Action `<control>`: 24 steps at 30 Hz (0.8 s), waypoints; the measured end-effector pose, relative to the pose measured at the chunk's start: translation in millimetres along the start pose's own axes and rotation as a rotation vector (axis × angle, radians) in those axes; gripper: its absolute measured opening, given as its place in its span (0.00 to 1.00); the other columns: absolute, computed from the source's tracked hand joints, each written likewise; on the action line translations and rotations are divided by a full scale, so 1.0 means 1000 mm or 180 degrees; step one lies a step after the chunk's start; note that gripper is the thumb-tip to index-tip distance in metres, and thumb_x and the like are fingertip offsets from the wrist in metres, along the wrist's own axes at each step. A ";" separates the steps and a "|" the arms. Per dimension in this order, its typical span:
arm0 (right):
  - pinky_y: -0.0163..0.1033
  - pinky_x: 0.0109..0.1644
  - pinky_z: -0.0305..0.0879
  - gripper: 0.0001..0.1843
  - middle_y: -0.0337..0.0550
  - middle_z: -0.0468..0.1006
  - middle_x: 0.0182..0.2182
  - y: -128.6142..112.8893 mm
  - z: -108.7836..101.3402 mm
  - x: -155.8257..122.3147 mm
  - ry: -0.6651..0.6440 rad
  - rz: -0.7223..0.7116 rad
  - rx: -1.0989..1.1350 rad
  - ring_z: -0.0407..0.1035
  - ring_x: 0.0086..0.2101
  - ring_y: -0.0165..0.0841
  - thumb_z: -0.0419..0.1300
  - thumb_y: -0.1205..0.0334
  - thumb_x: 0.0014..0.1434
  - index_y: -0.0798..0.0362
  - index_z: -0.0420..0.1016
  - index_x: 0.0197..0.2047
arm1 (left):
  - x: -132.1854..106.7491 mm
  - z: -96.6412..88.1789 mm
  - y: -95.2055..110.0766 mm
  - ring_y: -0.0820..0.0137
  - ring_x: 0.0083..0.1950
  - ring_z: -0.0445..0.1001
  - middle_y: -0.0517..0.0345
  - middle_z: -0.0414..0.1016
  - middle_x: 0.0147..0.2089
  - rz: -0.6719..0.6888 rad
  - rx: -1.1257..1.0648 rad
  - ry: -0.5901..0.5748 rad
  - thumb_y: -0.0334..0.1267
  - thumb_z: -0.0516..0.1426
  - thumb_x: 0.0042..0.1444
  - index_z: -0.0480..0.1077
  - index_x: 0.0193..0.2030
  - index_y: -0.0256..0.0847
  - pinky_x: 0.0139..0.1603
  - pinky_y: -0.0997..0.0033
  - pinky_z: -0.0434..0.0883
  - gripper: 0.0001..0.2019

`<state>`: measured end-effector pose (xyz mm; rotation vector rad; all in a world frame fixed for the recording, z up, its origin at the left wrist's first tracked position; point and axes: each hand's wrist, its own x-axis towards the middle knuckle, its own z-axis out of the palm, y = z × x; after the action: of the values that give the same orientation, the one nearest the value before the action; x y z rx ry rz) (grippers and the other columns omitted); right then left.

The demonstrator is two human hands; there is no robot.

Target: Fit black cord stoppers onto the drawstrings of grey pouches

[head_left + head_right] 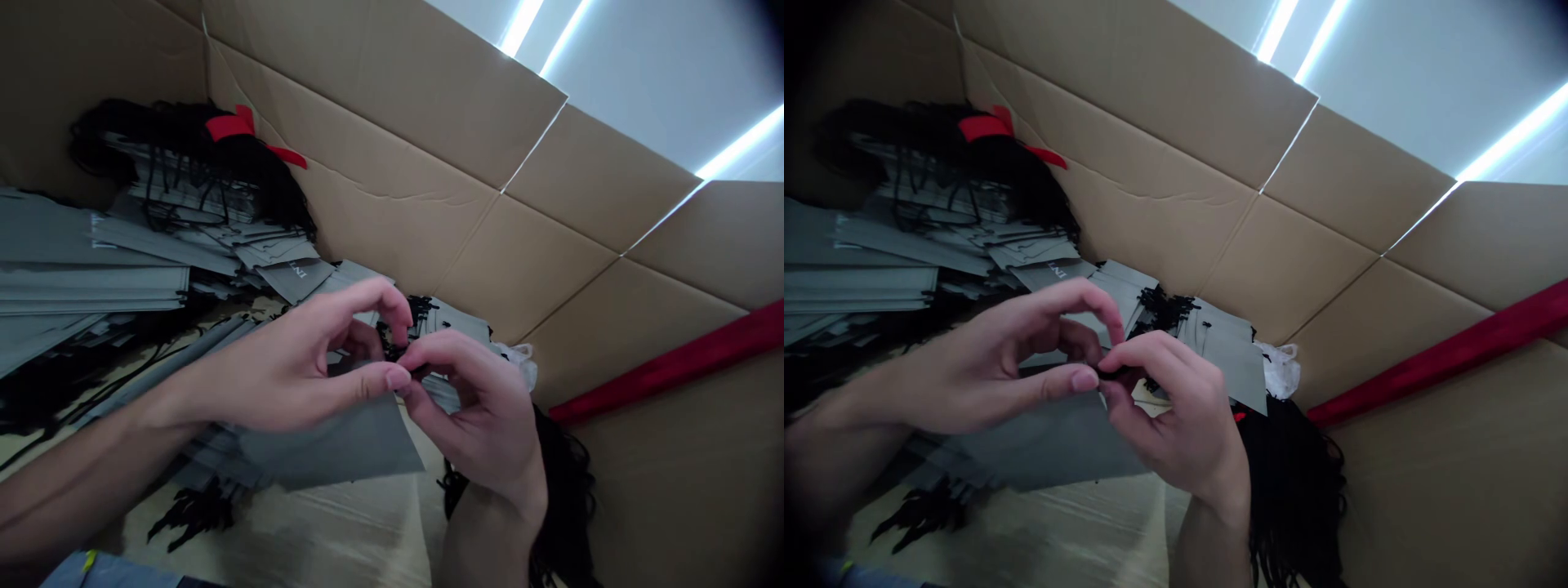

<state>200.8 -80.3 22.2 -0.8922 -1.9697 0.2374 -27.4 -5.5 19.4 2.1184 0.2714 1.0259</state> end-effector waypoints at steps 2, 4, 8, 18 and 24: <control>0.40 0.43 0.80 0.12 0.39 0.85 0.41 -0.001 0.001 -0.003 0.0181 0.0127 0.0049 0.80 0.41 0.34 0.69 0.73 0.66 0.46 0.82 0.48 | 0.000 -0.005 0.001 0.70 0.40 0.82 0.56 0.82 0.46 -0.0202 0.0283 -0.0326 0.39 0.64 0.69 0.75 0.51 0.43 0.33 0.76 0.74 0.07; 0.39 0.43 0.79 0.13 0.38 0.85 0.41 -0.001 0.002 -0.005 0.0326 0.0236 0.0025 0.80 0.40 0.33 0.69 0.74 0.65 0.46 0.81 0.47 | 0.000 -0.006 -0.001 0.70 0.39 0.80 0.59 0.82 0.40 -0.0293 0.0497 -0.0432 0.38 0.62 0.68 0.77 0.44 0.43 0.33 0.75 0.73 0.03; 0.35 0.43 0.78 0.12 0.35 0.84 0.40 0.000 0.003 -0.006 0.0456 0.0280 0.0014 0.79 0.38 0.29 0.70 0.73 0.65 0.46 0.81 0.46 | 0.004 0.002 -0.003 0.70 0.39 0.80 0.59 0.82 0.39 -0.0247 0.0311 -0.0270 0.35 0.59 0.68 0.77 0.42 0.41 0.37 0.74 0.74 0.05; 0.29 0.44 0.79 0.13 0.32 0.86 0.41 -0.003 0.006 -0.005 0.0461 0.0259 0.0079 0.80 0.38 0.25 0.70 0.73 0.65 0.46 0.82 0.47 | 0.001 0.018 -0.004 0.73 0.36 0.79 0.62 0.81 0.36 0.0275 0.0849 0.0357 0.32 0.59 0.68 0.78 0.45 0.40 0.36 0.73 0.74 0.05; 0.28 0.37 0.76 0.11 0.31 0.83 0.34 -0.007 0.008 -0.003 0.0295 0.0295 0.0166 0.77 0.32 0.24 0.69 0.74 0.61 0.48 0.80 0.42 | -0.001 0.026 -0.006 0.73 0.33 0.81 0.59 0.85 0.37 0.0696 0.1026 0.0580 0.30 0.60 0.64 0.79 0.42 0.40 0.33 0.71 0.75 0.05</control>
<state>191.7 -86.4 19.2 -0.9454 -1.8311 0.2942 -7.8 -15.7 4.1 2.3838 0.3161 1.3846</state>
